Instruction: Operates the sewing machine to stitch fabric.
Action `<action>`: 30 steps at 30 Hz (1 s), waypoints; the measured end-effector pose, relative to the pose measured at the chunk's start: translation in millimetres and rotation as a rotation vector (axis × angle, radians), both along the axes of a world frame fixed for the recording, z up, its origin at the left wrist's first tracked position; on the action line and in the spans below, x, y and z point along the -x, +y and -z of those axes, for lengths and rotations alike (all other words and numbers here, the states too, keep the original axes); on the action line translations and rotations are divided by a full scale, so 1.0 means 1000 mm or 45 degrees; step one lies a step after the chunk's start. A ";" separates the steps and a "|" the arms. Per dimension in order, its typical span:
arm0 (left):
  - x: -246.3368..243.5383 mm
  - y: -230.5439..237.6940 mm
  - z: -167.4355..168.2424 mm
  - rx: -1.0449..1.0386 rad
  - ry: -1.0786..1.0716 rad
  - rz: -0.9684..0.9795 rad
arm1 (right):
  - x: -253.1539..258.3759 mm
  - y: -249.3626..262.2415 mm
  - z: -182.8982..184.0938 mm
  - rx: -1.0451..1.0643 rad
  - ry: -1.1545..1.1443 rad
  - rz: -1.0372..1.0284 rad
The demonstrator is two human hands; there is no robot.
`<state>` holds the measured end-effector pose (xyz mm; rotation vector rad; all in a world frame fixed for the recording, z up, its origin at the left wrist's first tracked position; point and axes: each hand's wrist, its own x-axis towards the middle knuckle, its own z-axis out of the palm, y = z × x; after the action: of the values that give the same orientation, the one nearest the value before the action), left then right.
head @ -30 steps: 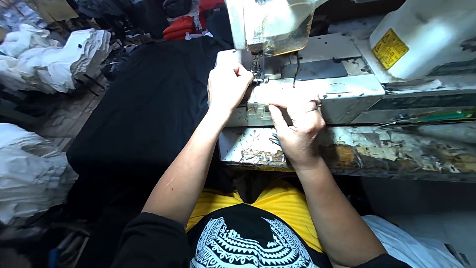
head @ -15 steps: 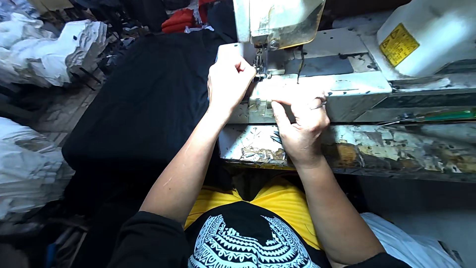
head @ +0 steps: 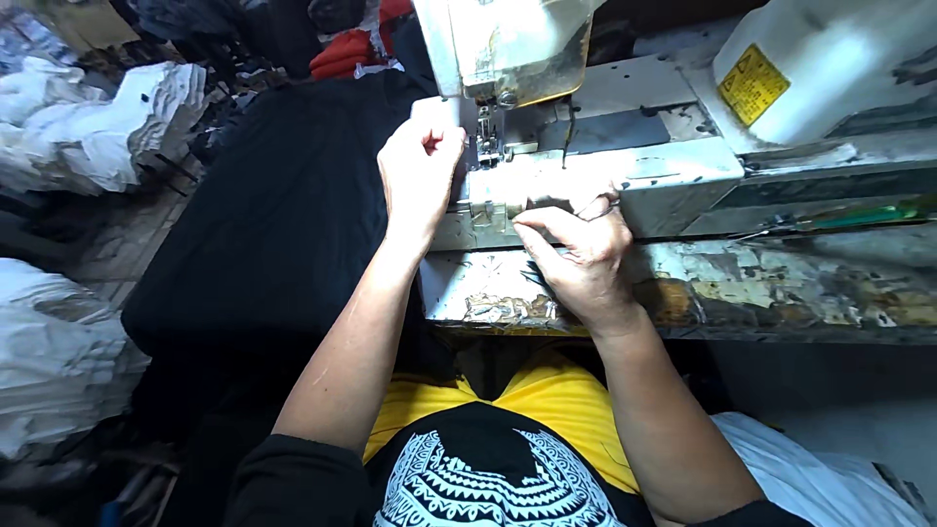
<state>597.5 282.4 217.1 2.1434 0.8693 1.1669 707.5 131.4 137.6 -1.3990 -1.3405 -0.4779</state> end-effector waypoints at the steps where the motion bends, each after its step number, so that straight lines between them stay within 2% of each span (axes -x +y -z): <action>1: 0.000 0.000 0.000 -0.005 0.008 -0.019 | 0.000 -0.001 0.000 0.014 -0.001 -0.010; 13: -0.002 0.000 0.000 -0.036 -0.002 -0.040 | 0.000 -0.003 0.000 0.040 -0.020 0.002; 20: -0.003 -0.002 -0.003 -0.063 0.223 -0.018 | 0.004 -0.002 -0.001 0.032 0.009 0.042; 30: -0.004 -0.001 -0.004 -0.058 0.256 -0.021 | 0.006 0.001 0.000 0.012 0.009 0.072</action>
<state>601.9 281.2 221.0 2.3246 0.9567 1.0000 701.9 132.8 137.8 -1.4481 -1.3016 -0.5045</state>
